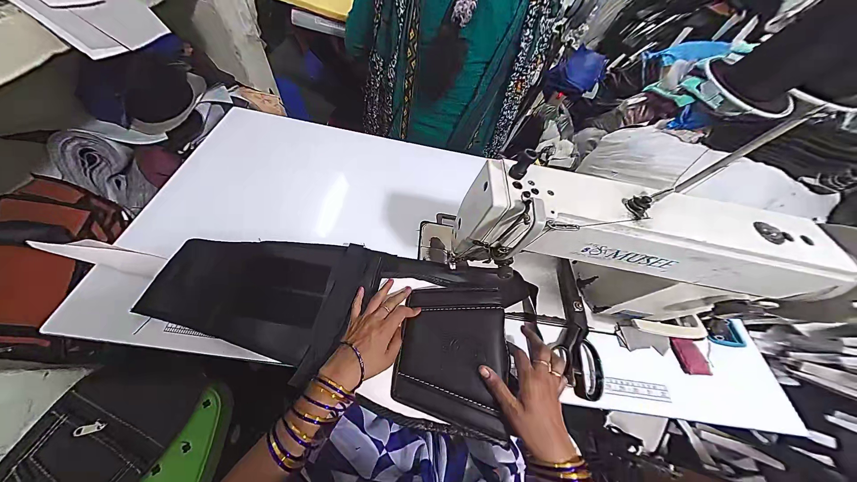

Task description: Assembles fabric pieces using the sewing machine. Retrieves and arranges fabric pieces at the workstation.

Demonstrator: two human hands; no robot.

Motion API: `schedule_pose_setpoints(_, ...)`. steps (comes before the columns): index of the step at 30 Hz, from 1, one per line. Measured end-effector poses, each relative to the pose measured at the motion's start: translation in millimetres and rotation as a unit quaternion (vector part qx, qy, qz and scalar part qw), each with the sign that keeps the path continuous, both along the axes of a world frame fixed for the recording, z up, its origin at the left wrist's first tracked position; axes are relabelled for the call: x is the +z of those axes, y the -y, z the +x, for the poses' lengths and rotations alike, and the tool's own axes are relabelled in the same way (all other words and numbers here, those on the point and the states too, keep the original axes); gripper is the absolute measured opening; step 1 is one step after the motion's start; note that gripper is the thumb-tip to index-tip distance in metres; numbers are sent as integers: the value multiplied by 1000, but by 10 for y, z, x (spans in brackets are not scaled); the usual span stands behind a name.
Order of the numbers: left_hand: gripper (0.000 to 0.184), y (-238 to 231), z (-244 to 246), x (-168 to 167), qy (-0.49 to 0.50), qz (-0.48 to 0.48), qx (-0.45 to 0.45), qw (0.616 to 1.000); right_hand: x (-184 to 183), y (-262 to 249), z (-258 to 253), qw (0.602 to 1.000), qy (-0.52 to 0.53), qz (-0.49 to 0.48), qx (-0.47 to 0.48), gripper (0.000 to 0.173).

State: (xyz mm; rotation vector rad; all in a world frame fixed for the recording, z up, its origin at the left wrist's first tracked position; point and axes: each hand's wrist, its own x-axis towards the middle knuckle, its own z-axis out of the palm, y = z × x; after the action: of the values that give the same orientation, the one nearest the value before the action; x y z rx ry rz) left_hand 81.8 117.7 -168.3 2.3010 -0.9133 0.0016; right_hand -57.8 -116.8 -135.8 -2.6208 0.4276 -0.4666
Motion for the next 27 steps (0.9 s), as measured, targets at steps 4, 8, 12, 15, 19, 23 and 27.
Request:
schedule_pose_setpoints(4, 40, -7, -16, 2, -26, -18, 24, 999, 92, -277, 77, 921, 2, 389, 17, 88)
schedule_pose_setpoints(8, 46, -35, 8, -49, -20, -28, 33, 999, -11, -16, 94, 843, 68, 533, -17, 91)
schedule_pose_setpoints(12, 47, -114, 29, 118, -45, 17, 20, 999, 23, 481, -122, 875, 121, 464, -61, 92)
schedule_pose_setpoints(15, 38, 63, 92, 407, -42, 76, -20, 996, 21, 738, -169, 880, 123, 452, -75, 89)
schedule_pose_setpoints(19, 54, 487, 356, 440, -74, 146, -114, 980, 17, 799, -114, 882, 106, 457, -51, 90)
schedule_pose_setpoints(23, 58, 660, 497, 192, -92, 158, -145, 972, -1, 833, -77, 878, 106, 466, -27, 89)
schedule_pose_setpoints(27, 58, 654, 488, 124, -86, 158, -138, 974, 5, 830, -33, 882, 97, 460, -31, 91)
